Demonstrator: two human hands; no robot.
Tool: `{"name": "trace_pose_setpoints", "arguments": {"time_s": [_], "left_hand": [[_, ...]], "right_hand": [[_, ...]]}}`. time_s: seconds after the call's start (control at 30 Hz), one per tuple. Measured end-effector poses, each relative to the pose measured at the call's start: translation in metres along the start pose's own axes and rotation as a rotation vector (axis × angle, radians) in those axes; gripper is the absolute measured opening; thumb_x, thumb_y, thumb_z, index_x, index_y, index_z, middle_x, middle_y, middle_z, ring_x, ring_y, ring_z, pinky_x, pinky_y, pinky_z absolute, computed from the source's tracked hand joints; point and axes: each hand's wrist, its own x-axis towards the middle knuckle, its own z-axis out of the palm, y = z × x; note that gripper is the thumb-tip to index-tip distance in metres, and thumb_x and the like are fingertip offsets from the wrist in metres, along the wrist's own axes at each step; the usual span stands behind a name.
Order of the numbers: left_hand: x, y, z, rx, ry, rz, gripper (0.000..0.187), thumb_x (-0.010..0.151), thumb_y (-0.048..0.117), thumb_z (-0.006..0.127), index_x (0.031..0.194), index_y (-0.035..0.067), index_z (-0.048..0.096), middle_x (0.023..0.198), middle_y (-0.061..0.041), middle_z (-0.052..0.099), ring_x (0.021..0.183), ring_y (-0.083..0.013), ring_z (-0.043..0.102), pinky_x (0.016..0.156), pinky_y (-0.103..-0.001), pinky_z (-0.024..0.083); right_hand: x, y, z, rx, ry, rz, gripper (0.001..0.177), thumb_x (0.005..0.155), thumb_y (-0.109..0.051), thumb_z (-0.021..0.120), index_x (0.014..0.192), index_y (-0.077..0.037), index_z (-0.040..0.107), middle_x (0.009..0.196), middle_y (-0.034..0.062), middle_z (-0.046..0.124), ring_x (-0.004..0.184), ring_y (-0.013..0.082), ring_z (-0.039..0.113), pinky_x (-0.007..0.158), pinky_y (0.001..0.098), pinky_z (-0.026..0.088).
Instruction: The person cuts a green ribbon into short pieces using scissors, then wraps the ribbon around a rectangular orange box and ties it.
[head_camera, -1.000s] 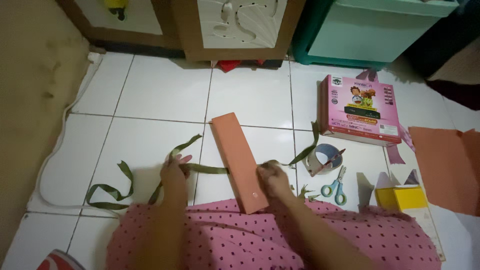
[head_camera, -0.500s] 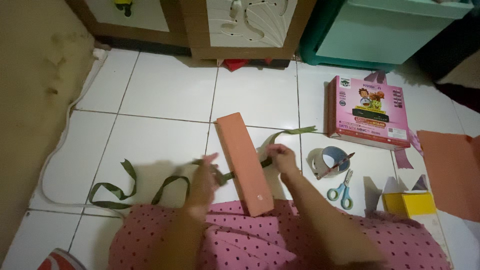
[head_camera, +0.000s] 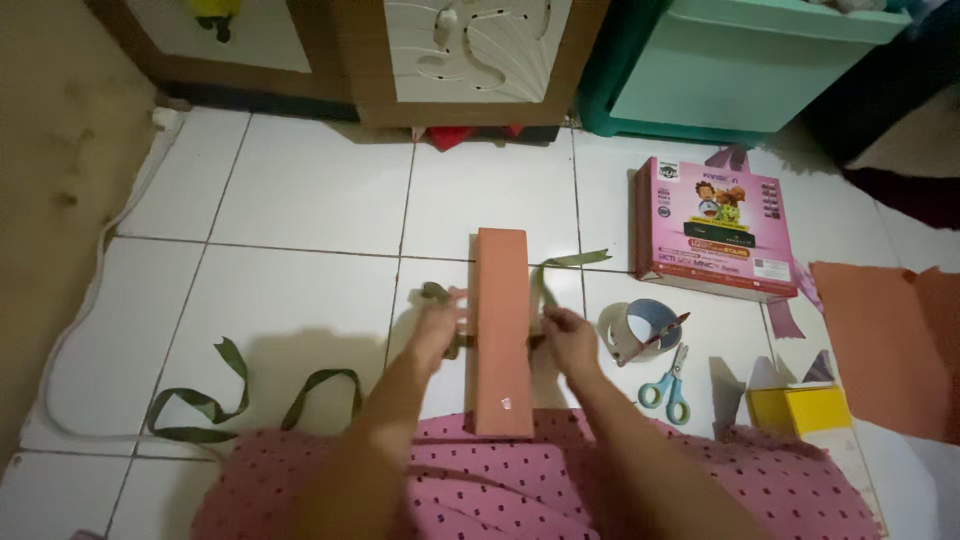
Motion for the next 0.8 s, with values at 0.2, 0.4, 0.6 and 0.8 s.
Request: {"name": "trace_pose_setpoints", "arguments": {"time_s": [0.2, 0.4, 0.6, 0.8], "left_hand": [[0.008, 0.042, -0.063, -0.055, 0.221, -0.036, 0.044, 0.107, 0.041, 0.039, 0.132, 0.014, 0.062, 0.117, -0.014, 0.07, 0.098, -0.0197, 0.064, 0.081, -0.035, 0.053], [0.007, 0.049, -0.093, 0.035, 0.391, -0.038, 0.046, 0.108, 0.038, 0.056, 0.122, -0.005, 0.063, 0.092, -0.024, 0.067, 0.071, -0.0258, 0.06, 0.06, -0.035, 0.053], [0.018, 0.036, -0.098, -0.315, 0.295, -0.054, 0.04, 0.104, 0.034, 0.047, 0.122, 0.002, 0.061, 0.088, -0.016, 0.069, 0.073, -0.0228, 0.069, 0.066, -0.034, 0.062], [0.036, 0.022, -0.073, -0.348, 0.334, -0.049, 0.044, 0.106, 0.038, 0.047, 0.126, 0.001, 0.061, 0.097, -0.015, 0.066, 0.079, -0.0269, 0.07, 0.075, -0.039, 0.061]], "right_hand": [[0.06, -0.013, -0.044, 0.37, 0.035, 0.038, 0.019, 0.085, -0.004, 0.075, 0.103, -0.004, 0.074, 0.087, 0.0023, 0.072, 0.072, 0.0102, 0.061, 0.062, 0.0229, 0.047], [0.067, -0.011, -0.047, 0.315, 0.117, 0.153, 0.016, 0.085, -0.001, 0.074, 0.1, -0.002, 0.073, 0.085, 0.0032, 0.069, 0.072, 0.0112, 0.06, 0.06, 0.0237, 0.044], [0.042, -0.042, -0.037, -0.052, 0.034, -0.147, 0.027, 0.089, -0.01, 0.071, 0.113, 0.002, 0.072, 0.089, 0.0054, 0.074, 0.08, 0.0132, 0.07, 0.071, 0.0273, 0.055], [-0.03, -0.127, 0.04, -0.744, -0.216, -0.025, 0.08, 0.068, -0.059, 0.09, 0.109, 0.005, 0.064, 0.132, 0.0222, 0.05, 0.123, 0.0351, 0.051, 0.09, 0.0463, 0.056]]}}
